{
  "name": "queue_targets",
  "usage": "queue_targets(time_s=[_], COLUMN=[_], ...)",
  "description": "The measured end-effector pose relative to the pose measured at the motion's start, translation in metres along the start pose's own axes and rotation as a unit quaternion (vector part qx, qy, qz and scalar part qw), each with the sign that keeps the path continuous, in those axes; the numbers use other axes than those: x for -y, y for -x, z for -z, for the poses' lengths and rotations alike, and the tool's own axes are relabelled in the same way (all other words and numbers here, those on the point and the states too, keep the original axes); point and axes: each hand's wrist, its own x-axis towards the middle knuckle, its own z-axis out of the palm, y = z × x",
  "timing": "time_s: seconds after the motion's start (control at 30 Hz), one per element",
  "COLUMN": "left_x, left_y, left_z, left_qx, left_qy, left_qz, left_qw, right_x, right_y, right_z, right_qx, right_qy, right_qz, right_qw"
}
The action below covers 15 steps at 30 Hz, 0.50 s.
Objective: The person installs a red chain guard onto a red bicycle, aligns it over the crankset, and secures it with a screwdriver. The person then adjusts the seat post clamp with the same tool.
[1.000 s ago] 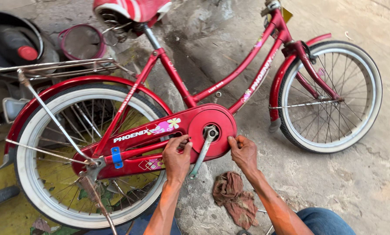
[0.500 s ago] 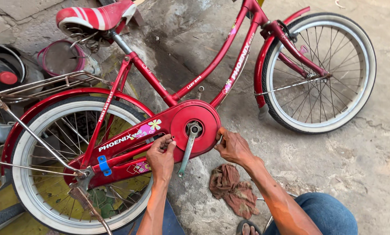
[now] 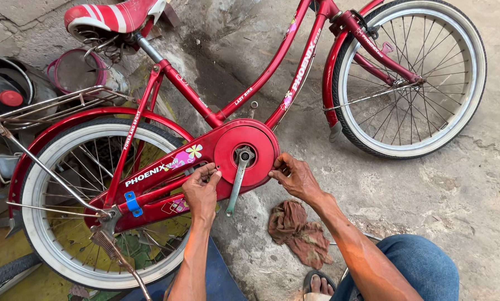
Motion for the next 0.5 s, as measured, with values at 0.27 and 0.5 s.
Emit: queue_targets(time_s=[0.27, 0.5], left_x=[0.003, 0.0], left_y=[0.0, 0.0], left_z=[0.0, -0.002], left_qx=[0.0, 0.001], left_qy=[0.006, -0.012], left_qz=[-0.002, -0.015], left_qw=[1.0, 1.0], right_x=[-0.003, -0.011], right_y=[0.008, 0.006], right_z=[-0.007, -0.015], right_qx=[-0.023, -0.039], right_qy=[-0.006, -0.039], right_qz=[-0.019, -0.077], right_qw=[1.0, 0.996])
